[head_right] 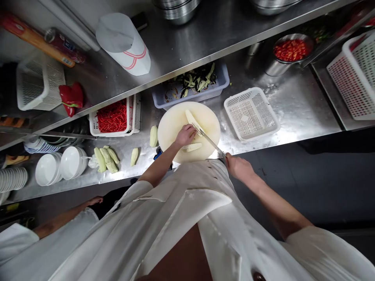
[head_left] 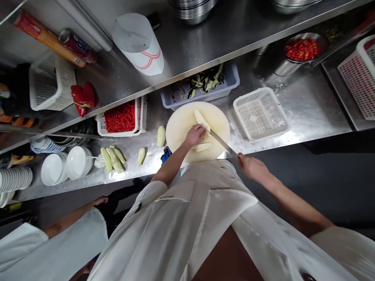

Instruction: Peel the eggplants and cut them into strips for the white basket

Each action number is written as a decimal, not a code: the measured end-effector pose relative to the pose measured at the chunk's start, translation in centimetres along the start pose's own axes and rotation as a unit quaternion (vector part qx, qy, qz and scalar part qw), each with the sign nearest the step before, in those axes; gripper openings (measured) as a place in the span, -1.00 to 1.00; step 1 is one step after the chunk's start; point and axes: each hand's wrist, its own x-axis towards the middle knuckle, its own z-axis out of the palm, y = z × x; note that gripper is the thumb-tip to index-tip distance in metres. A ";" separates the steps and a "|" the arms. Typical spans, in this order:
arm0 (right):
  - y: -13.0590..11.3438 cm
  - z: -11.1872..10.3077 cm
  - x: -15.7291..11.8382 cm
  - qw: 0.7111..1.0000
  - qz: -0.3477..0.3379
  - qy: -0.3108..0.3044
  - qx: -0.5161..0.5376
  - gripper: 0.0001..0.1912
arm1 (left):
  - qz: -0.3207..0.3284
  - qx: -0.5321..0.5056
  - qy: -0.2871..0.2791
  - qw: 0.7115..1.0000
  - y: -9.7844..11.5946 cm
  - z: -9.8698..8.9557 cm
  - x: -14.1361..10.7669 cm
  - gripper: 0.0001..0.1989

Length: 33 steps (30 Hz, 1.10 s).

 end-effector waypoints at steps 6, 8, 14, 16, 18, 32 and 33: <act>4.7 2.3 -2.0 0.996 0.014 0.025 0.088 -0.59 | -0.232 0.007 0.078 0.970 2.7 2.0 1.4 -0.59; 4.5 2.6 -2.1 0.993 0.021 0.056 0.104 -0.58 | -0.256 -0.003 0.067 0.964 2.9 1.9 1.4 -0.56; 1.7 1.1 0.0 0.990 0.025 0.113 0.084 -0.54 | -0.276 0.008 0.039 0.960 1.3 -1.3 -1.5 -0.71; 0.0 -0.6 2.1 0.990 0.005 0.128 0.064 -0.53 | -0.282 0.013 0.028 0.959 1.0 -2.0 -2.5 -0.79; -2.3 -2.9 4.8 0.988 -0.032 0.141 0.053 -0.50 | -0.281 0.015 0.017 0.959 0.9 -2.2 -3.2 -0.82; -15.9 -9.0 19.9 0.974 -0.191 0.123 -0.024 -0.49 | -0.313 -0.019 0.022 0.949 0.6 -1.3 -6.3 -0.81; -16.1 -8.6 20.2 0.974 -0.188 0.121 -0.026 -0.50 | -0.312 -0.019 0.025 0.950 0.7 -1.2 -6.4 -0.80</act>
